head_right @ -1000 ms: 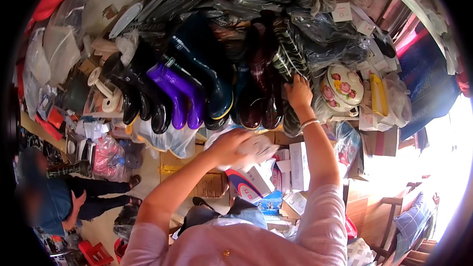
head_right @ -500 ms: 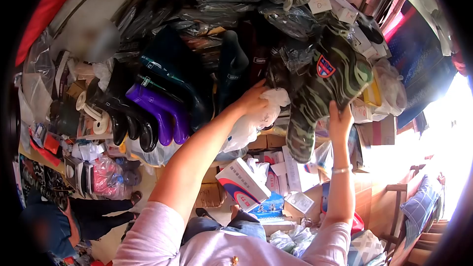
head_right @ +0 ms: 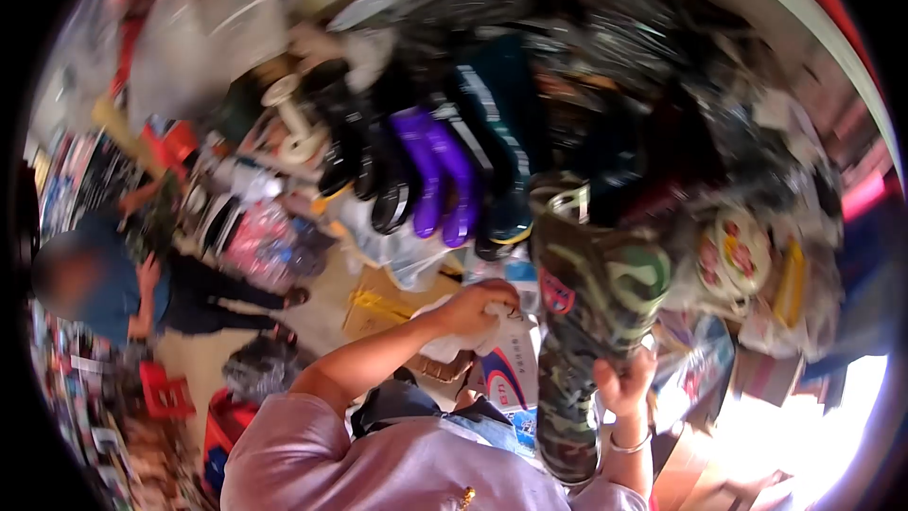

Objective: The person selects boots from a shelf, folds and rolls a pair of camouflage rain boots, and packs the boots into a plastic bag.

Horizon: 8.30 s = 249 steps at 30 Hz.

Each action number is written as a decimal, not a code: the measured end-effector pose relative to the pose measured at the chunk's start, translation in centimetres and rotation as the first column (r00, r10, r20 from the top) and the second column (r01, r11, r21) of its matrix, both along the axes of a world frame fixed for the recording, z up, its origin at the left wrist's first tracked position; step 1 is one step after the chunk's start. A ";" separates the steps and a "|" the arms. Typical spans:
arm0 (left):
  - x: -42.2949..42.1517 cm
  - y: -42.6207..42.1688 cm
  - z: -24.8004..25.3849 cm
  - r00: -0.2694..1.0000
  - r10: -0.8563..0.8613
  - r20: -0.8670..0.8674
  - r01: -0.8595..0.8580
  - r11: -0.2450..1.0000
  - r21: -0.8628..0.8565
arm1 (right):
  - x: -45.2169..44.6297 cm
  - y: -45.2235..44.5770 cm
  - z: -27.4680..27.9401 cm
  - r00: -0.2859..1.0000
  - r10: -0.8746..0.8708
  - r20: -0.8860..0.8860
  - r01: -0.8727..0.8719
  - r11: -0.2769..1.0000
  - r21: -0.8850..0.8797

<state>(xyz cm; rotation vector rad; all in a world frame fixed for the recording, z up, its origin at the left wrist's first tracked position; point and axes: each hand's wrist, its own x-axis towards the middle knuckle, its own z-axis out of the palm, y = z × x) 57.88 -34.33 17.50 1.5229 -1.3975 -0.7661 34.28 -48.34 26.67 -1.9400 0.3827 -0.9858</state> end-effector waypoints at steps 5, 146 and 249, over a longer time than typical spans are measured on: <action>0.3 13.6 -0.9 0.838 0.545 0.025 -0.545 0.838 -0.014 | 9.9 6.7 -2.0 0.862 0.473 -0.183 -0.488 0.871 -0.045; -4.4 54.6 -9.2 -0.567 0.808 -0.161 -0.720 -0.391 0.573 | 37.7 58.1 -13.3 -0.458 0.510 -0.729 -0.880 -0.377 0.289; -4.3 55.1 -10.1 -0.283 0.954 0.100 -0.619 -0.262 0.740 | 42.3 39.2 -36.6 -0.228 0.535 -0.814 -0.510 0.646 0.568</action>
